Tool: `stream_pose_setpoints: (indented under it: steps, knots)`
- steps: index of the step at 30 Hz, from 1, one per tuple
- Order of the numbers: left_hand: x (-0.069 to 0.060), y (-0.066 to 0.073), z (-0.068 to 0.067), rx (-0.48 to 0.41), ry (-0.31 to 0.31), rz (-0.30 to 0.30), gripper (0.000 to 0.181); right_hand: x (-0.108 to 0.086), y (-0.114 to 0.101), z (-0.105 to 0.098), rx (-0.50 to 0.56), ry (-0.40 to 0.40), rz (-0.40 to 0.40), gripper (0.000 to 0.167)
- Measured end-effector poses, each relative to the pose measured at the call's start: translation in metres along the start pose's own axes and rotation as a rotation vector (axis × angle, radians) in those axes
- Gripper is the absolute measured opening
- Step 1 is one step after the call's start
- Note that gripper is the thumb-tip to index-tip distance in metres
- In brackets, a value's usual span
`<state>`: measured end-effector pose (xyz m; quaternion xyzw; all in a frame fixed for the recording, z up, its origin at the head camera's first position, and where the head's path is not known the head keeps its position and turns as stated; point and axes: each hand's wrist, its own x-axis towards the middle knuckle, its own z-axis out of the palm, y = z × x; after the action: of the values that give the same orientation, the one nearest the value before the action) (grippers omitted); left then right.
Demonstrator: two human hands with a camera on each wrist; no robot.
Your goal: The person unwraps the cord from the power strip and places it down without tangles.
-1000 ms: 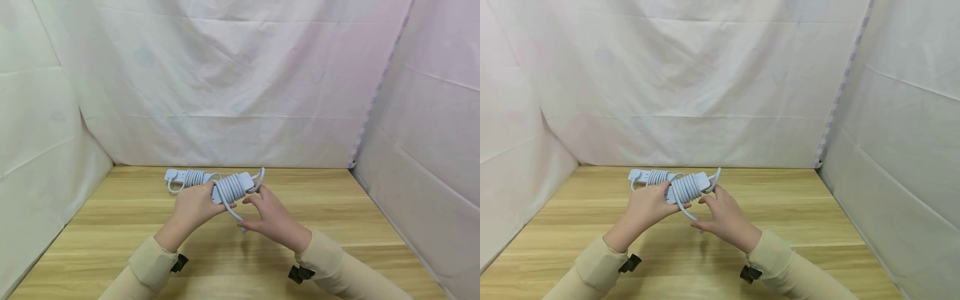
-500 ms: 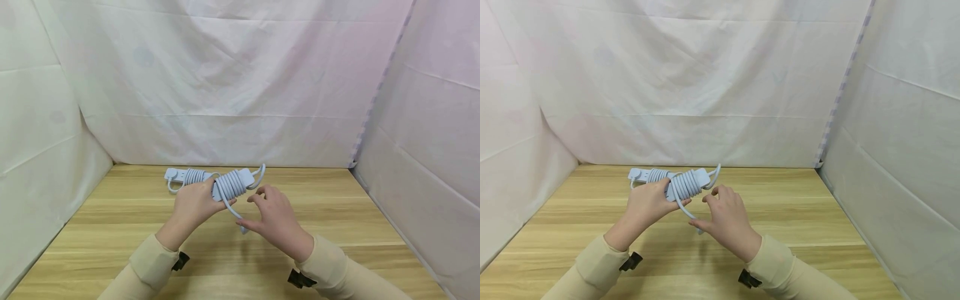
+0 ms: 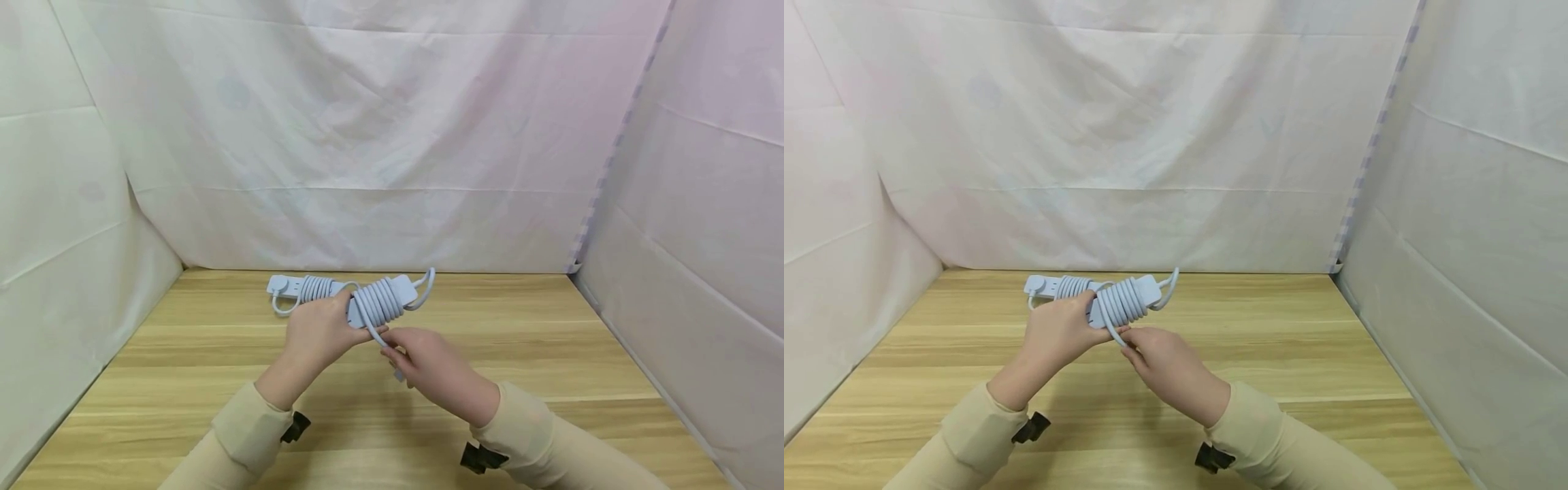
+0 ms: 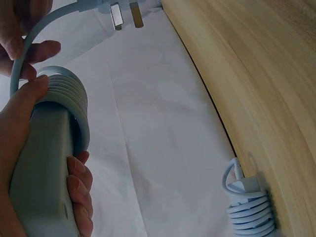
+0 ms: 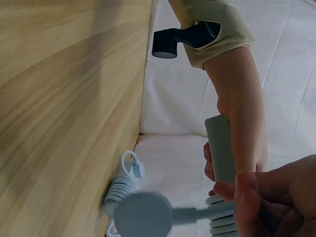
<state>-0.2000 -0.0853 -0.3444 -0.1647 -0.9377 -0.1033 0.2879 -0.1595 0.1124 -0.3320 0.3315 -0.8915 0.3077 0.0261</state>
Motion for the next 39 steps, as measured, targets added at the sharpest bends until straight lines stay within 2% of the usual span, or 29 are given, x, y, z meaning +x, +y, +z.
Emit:
stream_pose_setpoints:
  steps: [5, 8, 10, 13, 17, 22, 28, 35, 39]
  knots:
    - [0.001, -0.002, 0.002, 0.022, -0.016, 0.013, 0.069, 0.001, -0.001, 0.001, 0.061, -0.022, 0.035, 0.016]
    - [0.001, -0.003, 0.003, 0.040, -0.036, 0.022, 0.064, 0.000, -0.001, 0.000, 0.037, -0.012, 0.010, 0.014]
    - [0.000, -0.003, 0.004, 0.043, -0.058, 0.021, 0.060, -0.001, -0.001, -0.001, -0.007, 0.022, -0.031, 0.014]
    - [-0.001, -0.003, 0.007, 0.047, -0.077, 0.027, 0.057, -0.001, 0.000, -0.003, -0.116, 0.118, -0.118, 0.019]
    - [-0.002, -0.005, 0.011, 0.060, -0.088, 0.033, 0.055, -0.001, 0.003, -0.005, -0.328, 0.236, -0.243, 0.012]
    - [-0.006, -0.006, 0.013, 0.076, -0.128, 0.049, 0.057, -0.002, 0.008, -0.007, -0.534, 0.291, -0.355, 0.009]
    - [-0.010, -0.006, 0.018, 0.079, -0.137, 0.082, 0.060, -0.005, 0.011, -0.011, -0.657, 0.298, -0.396, 0.016]
    - [-0.015, -0.006, 0.020, 0.124, -0.067, 0.174, 0.064, -0.006, 0.008, -0.020, -0.688, 0.271, -0.387, 0.016]
    - [-0.017, -0.003, 0.015, 0.146, -0.110, 0.183, 0.064, -0.006, 0.007, -0.027, -0.700, 0.251, -0.366, 0.014]
